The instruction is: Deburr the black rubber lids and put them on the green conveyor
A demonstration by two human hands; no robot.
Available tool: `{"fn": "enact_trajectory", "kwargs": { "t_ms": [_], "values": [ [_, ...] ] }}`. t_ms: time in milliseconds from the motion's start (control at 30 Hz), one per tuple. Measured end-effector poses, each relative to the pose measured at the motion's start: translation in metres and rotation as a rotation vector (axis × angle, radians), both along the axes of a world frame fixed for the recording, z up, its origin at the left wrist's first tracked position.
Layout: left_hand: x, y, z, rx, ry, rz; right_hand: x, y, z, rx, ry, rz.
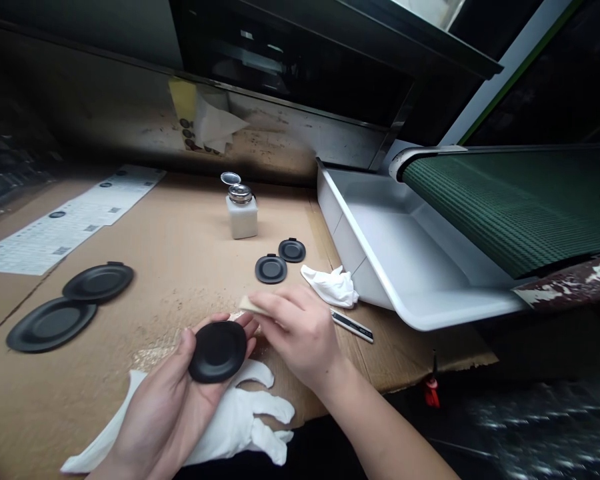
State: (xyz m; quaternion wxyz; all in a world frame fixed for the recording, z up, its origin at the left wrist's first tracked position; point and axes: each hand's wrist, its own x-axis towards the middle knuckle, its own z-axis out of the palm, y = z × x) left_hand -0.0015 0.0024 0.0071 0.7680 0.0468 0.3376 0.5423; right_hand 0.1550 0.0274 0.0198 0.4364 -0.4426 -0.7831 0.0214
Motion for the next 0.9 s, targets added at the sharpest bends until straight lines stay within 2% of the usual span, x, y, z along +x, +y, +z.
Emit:
{"fn": "enact_trajectory", "kwargs": {
  "t_ms": [100,233,467,567,767,900],
  "values": [
    [0.000,-0.001,-0.001,0.023,-0.010,-0.012,0.005,-0.012,0.004,-0.009,-0.037,0.011],
    [0.001,-0.001,-0.005,0.061,-0.019,-0.053,0.002,-0.025,0.002,0.002,-0.260,0.139],
    [0.001,-0.001,0.001,0.069,0.071,-0.083,-0.004,-0.004,0.010,0.075,-0.433,0.113],
    [0.000,-0.001,-0.002,0.080,0.032,-0.089,-0.004,-0.010,0.007,0.061,-0.393,0.107],
    [0.000,0.000,-0.010,0.066,-0.047,-0.064,-0.007,-0.049,-0.012,-0.003,-0.251,0.144],
    [0.000,-0.001,-0.011,0.080,-0.046,-0.059,0.002,-0.049,-0.012,-0.027,-0.123,0.128]
  ]
}}
